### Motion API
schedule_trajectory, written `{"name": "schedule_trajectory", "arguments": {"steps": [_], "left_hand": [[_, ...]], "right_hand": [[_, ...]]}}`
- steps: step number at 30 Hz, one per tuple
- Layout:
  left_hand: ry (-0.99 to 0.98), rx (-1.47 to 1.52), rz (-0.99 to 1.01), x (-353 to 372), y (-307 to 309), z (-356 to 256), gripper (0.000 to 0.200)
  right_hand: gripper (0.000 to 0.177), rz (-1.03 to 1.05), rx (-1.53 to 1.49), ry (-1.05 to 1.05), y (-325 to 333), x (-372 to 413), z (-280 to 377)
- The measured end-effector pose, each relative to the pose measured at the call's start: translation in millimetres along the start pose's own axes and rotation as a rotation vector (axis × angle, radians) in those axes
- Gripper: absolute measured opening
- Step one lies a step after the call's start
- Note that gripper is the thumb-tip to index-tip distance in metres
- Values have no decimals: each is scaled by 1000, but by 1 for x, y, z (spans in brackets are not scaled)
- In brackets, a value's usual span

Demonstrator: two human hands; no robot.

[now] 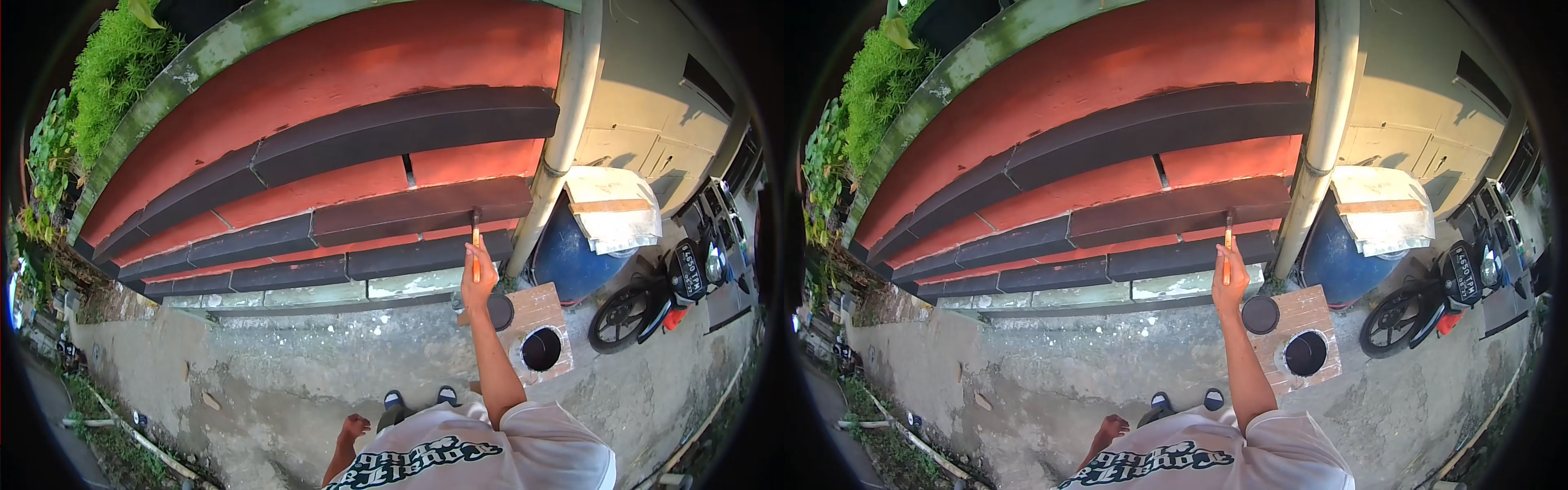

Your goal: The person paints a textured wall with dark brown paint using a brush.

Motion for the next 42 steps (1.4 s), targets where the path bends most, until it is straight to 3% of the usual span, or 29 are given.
{"name": "schedule_trajectory", "arguments": {"steps": [2,5,8,12,13,15,17,19,22,24,27,30,33,34,38,39,41,42], "left_hand": [[13,33,19,-1,0,4,16],[-274,-239,86,-8,3,7,15],[-396,-360,70,4,4,-5,14],[-68,-105,44,1,13,-1,14],[-81,-99,48,6,15,-6,14],[-115,-85,61,17,16,-18,15],[-382,-312,107,-3,16,-14,16],[-497,-453,127,-6,19,-16,17],[-364,-316,122,-10,22,-17,19],[-164,61,137,-5,24,-13,20],[-145,45,129,7,23,-25,21],[-474,-217,99,33,19,-50,21],[-47,-9,118,-1,23,-18,20],[-35,-4,91,4,23,-19,20],[-38,49,67,6,17,-21,21],[-52,69,79,0,18,-21,21],[-428,-253,74,-5,18,-28,20],[-509,-347,78,-2,16,-31,20]], "right_hand": [[16,108,-72,-30,-13,9,4],[17,257,-185,-62,-24,16,7],[16,137,-231,-114,5,-2,-15],[17,-61,27,-2,76,-39,-33],[17,-133,64,4,93,-48,-29],[17,-218,119,-26,118,-58,-46],[18,-265,154,-38,129,-61,-49],[18,-219,164,-12,117,-57,-47],[18,-195,140,26,84,-39,-39],[17,-145,73,16,61,-24,-30],[17,-59,-20,34,30,-1,-24],[17,46,-148,-25,17,13,-24],[18,110,-147,-13,26,9,-29],[18,124,-134,-13,33,7,-35],[17,-166,83,-22,105,-30,-59],[17,-246,132,-6,123,-37,-65],[17,-318,170,7,132,-46,-67],[17,-310,160,-1,130,-48,-67]]}}
Point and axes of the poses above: each hand's wrist, its own x-axis away from the middle knuckle, its own y-axis out of the back of the hand, z = x × y, the point moved 8 cm from there along -x, towards the middle knuckle, and after that the axes turned 10 degrees about -x, right-handed, at the moved point
